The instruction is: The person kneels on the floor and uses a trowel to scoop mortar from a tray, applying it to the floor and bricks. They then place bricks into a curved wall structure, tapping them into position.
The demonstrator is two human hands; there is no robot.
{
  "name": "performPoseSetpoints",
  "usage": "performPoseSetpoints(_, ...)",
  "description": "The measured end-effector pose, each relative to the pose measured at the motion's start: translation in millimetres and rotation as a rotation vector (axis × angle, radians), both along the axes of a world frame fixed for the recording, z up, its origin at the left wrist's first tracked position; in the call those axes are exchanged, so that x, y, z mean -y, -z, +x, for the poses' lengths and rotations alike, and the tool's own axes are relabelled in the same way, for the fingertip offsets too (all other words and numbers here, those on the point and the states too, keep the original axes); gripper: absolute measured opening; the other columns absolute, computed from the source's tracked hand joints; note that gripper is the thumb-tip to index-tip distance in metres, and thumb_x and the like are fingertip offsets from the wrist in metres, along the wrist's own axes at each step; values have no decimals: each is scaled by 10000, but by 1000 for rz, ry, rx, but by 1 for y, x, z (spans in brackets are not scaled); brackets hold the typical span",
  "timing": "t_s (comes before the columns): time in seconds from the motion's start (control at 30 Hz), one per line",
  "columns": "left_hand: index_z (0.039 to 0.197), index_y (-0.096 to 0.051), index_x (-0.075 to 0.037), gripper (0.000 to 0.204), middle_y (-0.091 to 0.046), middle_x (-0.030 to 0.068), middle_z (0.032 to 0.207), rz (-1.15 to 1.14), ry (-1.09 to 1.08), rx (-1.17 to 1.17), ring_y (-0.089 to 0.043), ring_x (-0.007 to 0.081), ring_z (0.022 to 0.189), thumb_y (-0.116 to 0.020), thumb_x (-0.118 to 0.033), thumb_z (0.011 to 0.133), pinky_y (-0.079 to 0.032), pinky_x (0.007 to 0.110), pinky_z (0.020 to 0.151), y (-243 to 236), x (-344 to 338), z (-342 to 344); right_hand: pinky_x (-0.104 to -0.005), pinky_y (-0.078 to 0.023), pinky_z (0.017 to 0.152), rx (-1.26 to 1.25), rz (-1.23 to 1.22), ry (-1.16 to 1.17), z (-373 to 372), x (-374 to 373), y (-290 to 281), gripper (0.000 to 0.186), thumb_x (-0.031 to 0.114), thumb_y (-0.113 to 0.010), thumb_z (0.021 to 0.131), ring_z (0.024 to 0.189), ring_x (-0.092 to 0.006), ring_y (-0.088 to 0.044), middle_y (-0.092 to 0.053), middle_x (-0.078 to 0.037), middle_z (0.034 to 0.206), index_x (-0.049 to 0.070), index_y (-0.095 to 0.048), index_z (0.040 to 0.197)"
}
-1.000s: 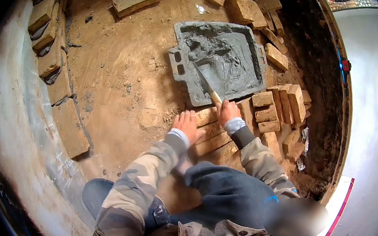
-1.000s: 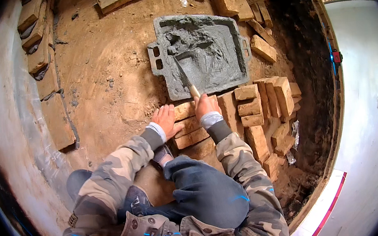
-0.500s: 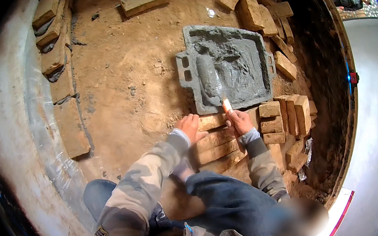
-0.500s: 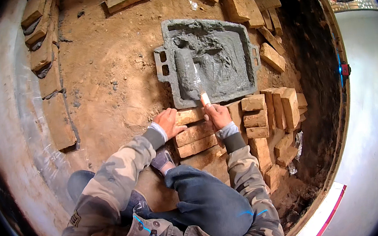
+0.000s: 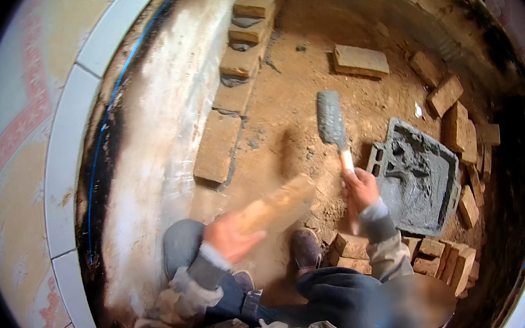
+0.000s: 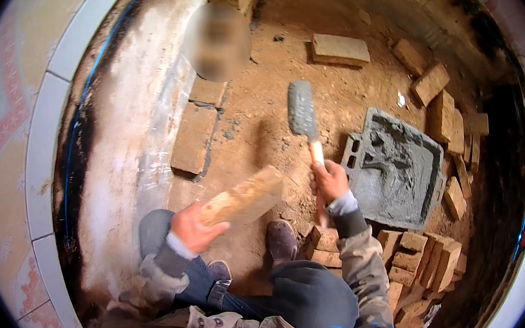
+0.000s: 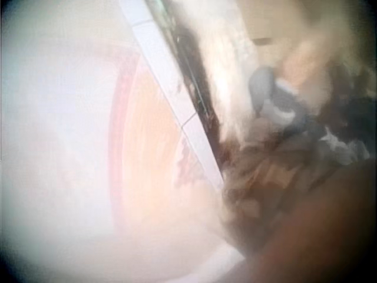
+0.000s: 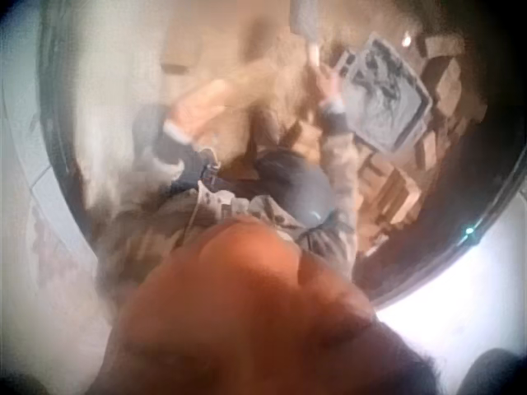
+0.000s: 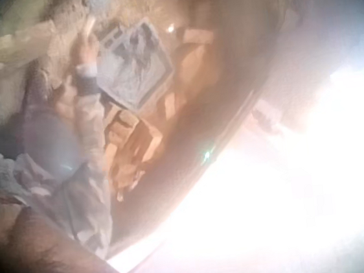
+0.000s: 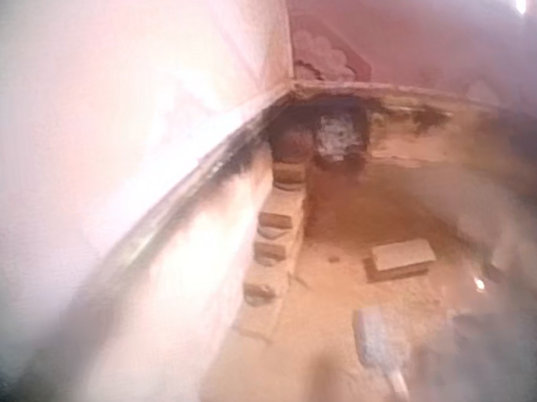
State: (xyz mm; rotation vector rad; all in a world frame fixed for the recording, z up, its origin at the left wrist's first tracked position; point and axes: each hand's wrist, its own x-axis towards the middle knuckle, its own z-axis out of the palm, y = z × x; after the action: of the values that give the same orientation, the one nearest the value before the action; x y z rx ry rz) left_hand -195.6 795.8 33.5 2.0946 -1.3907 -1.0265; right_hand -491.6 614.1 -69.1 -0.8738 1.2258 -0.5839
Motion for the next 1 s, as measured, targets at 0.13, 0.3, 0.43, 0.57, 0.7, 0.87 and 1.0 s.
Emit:
performPoseSetpoints(0.13,1187,-605,18,594,-691,126,1109,-118,-267,-430,-666,239,917,-772,-382,780,-509,324,839,-20,-71,57,-298,-458,452,-21,-39,-179,93,40,-8,238,213,-558,959,521,-139,-534,-572,-49,698,-23,-566,931)
performPoseSetpoints(0.3,1221,-586,34,540,-669,120,1150,-262,-718,-1365,-654,230,985,-678,-372,876,-529,351,850,-36,-102,53,-328,-484,440,-23,-36,-255,204,55,-9,210,148,-552,931,521,-168,-561,-587,-78,711,-53,-559,993)
performPoseSetpoints(0.43,1307,-524,12,618,-604,134,1270,-430,-730,-1484,-610,242,1096,-608,-449,903,-514,396,913,15,-127,57,-344,-483,429,-226,-158,-498,239,-3,-5,238,103,-568,882,505,-204,-583,-581,-84,680,-88,-549,1024)
performPoseSetpoints(0.57,1319,-517,0,633,-599,138,1274,-510,-810,-1595,-604,253,1105,-597,-467,898,-510,407,921,32,-126,56,-370,-488,431,-16,60,-622,204,-58,-23,224,85,-554,868,499,-210,-584,-570,-102,677,-94,-561,1003)
performPoseSetpoints(0.7,1330,-510,-12,648,-595,141,1278,-519,-810,-1622,-598,264,1114,-586,-485,894,-505,418,928,39,-113,67,-368,-508,423,52,49,-410,210,-19,-9,260,138,-508,937,513,-205,-581,-582,-111,698,-95,-533,1049)
performPoseSetpoints(0.87,1345,-502,-27,667,-589,145,1283,-512,-811,-1639,-590,277,1126,-573,-508,888,-499,431,938,46,-100,70,-325,-481,446,159,122,-334,244,65,15,220,182,-509,956,527,-159,-547,-566,-58,717,-31,-545,999)
performPoseSetpoints(1.0,1357,-495,-39,683,-584,148,1287,-525,-818,-1637,-584,288,1135,-562,-526,883,-495,442,945,48,-94,75,-338,-448,401,101,149,-424,242,49,33,227,199,-523,952,473,-176,-542,-574,-78,684,-26,-548,955)
